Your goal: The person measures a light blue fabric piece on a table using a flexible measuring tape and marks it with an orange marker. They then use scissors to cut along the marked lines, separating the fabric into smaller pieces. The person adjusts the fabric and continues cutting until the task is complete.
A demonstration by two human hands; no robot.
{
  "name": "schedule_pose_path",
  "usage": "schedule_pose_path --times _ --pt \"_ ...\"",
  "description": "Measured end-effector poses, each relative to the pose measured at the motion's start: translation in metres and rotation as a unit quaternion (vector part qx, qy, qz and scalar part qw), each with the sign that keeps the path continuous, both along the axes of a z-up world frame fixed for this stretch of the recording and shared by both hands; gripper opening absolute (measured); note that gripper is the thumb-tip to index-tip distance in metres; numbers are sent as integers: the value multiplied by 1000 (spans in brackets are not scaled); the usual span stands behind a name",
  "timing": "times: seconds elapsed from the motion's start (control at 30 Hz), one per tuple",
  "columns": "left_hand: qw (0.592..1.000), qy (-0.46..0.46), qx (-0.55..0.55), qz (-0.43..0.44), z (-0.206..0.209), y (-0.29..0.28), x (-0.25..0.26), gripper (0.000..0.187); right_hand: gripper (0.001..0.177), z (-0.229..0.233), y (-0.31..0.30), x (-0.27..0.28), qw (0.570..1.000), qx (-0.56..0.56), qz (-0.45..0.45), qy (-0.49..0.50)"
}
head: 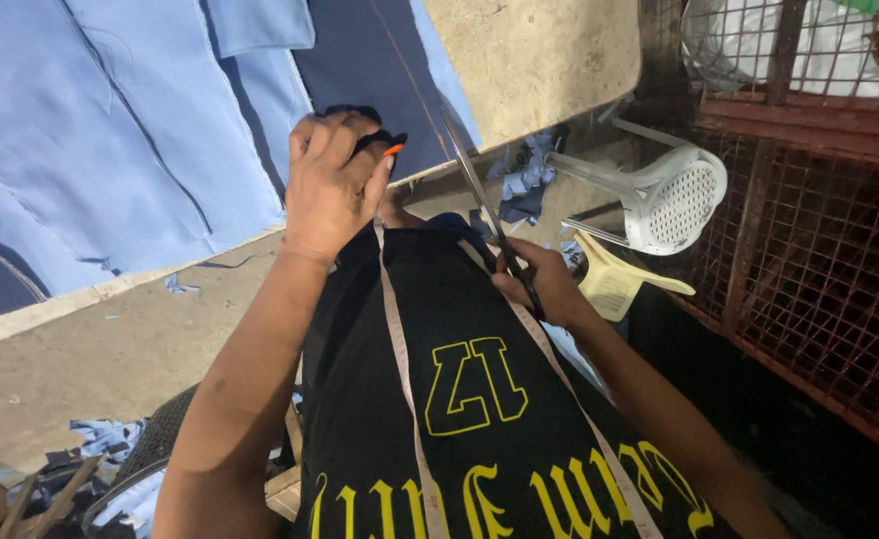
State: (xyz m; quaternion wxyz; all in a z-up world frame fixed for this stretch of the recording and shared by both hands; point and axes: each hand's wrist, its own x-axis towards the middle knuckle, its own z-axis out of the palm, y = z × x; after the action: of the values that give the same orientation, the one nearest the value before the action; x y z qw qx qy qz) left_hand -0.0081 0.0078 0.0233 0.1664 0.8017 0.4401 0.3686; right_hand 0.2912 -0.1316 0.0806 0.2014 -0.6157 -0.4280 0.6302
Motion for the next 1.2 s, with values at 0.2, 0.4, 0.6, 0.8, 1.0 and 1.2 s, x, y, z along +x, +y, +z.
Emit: schedule_pose_path --times 0.2,0.4,0.6,0.8,1.0,1.2 --pt "1000 0 -11 -9 4 2 -2 23 30 -17 11 -12 996 60 33 -64" --pt "1000 -2 -6 -15 -3 3 -4 17 31 -23 12 -8 998 33 18 -54" --pt "1000 -5 -18 0 -1 3 -1 17 34 -22 44 -22 995 86 11 -42" --pt "1000 -7 -24 3 -1 4 -1 18 22 8 67 -30 998 20 9 -64" --pt "1000 -8 -15 -8 -3 6 -3 17 43 -21 68 -27 999 21 -25 -24" --pt "999 -18 -33 -5 -5 6 -4 20 26 -7 88 -43 998 -16 -60 -9"
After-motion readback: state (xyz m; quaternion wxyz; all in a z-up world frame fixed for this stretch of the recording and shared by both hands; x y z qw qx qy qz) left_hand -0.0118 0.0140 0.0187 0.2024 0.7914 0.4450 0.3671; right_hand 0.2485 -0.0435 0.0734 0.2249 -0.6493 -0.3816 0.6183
